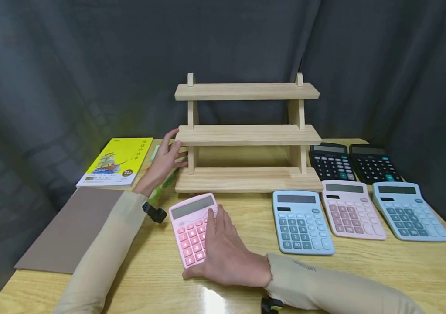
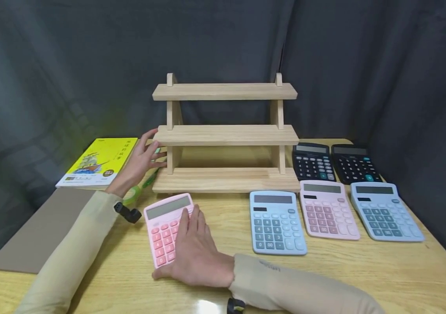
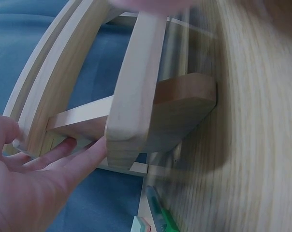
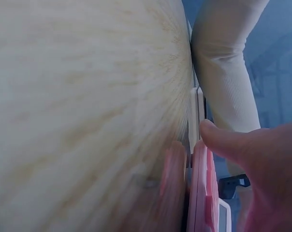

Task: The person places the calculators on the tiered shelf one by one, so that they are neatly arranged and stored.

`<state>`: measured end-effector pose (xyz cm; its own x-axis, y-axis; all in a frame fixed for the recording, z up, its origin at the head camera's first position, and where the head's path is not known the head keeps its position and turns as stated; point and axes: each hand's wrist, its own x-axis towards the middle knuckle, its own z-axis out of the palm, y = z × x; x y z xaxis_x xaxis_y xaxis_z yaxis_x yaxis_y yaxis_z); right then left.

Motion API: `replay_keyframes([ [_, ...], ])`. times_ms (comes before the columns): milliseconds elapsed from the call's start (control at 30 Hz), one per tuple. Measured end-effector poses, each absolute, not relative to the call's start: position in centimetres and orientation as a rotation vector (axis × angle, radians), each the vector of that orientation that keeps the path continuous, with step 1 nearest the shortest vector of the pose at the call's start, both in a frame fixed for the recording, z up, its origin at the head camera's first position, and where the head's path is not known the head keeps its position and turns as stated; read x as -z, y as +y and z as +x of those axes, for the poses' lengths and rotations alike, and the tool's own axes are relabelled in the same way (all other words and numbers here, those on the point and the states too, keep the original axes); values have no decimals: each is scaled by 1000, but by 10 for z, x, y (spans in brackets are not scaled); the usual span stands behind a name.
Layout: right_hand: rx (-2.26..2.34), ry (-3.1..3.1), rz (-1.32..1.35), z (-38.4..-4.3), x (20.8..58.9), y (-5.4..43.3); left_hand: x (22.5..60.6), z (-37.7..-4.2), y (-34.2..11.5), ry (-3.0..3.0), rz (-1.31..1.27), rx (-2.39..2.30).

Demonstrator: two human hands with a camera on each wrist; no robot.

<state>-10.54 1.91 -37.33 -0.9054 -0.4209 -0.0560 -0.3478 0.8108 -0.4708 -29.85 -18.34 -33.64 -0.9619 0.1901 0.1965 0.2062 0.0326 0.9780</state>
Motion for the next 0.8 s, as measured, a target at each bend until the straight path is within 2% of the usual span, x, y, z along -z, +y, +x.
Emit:
replay_keyframes([
  [800,863,2886,-612,-109,368,28,337,-298,-183,-2277,-434,2107],
])
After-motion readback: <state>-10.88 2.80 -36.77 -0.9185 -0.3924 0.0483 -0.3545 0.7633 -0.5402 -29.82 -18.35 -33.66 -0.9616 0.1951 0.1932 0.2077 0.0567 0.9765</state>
